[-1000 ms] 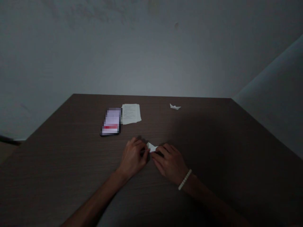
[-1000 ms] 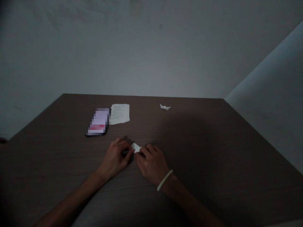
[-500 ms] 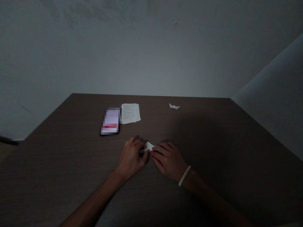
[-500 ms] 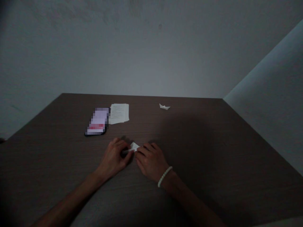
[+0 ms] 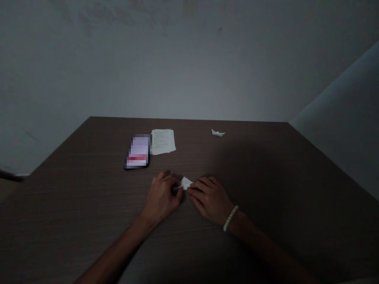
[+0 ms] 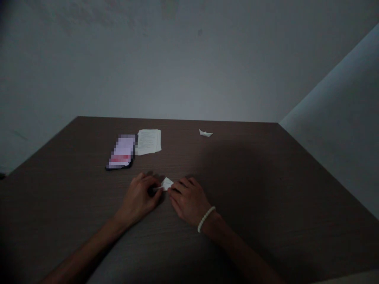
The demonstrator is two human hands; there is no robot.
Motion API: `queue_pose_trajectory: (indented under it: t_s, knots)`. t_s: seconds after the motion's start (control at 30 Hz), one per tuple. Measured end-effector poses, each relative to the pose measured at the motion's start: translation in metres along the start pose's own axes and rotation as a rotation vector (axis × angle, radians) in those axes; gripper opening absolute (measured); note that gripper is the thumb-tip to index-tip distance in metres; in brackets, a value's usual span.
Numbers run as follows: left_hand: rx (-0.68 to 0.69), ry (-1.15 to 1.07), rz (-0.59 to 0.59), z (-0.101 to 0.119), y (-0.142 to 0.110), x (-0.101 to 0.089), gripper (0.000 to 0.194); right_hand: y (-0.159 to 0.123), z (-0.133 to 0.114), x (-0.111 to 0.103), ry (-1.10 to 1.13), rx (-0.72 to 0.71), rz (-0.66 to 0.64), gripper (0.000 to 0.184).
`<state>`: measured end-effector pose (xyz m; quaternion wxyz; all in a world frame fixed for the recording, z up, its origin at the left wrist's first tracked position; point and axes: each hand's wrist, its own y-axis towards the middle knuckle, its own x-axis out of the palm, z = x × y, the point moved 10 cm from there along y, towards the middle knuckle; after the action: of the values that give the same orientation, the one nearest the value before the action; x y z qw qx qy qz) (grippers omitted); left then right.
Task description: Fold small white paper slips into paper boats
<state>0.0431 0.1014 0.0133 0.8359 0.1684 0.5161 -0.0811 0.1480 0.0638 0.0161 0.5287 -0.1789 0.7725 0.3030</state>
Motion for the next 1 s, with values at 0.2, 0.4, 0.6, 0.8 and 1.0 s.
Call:
queue_pose_trajectory:
  t_s: [0.2, 0.4, 0.6, 0.8, 1.0]
  knots:
    - [-0.069, 0.022, -0.098, -0.009, 0.004, -0.004, 0.01, 0.001, -0.001, -0.003, -0.008, -0.008, 0.02, 0.019]
    - [-0.086, 0.056, -0.139, -0.02, 0.005, -0.005, 0.015, 0.002, -0.002, -0.004, -0.022, -0.012, 0.023, 0.019]
    - [-0.089, 0.012, -0.222, -0.028, 0.006, -0.004, 0.015, 0.002, -0.002, -0.003, -0.031, -0.017, 0.018, 0.02]
    - [-0.093, -0.099, -0.238, -0.031, 0.007, -0.004, 0.008, 0.005, -0.001, -0.002, -0.035, 0.0, 0.019, 0.018]
    - [0.064, -0.187, -0.132, -0.018, 0.009, -0.005, 0.014, 0.006, 0.01, -0.007, -0.072, 0.018, 0.067, 0.016]
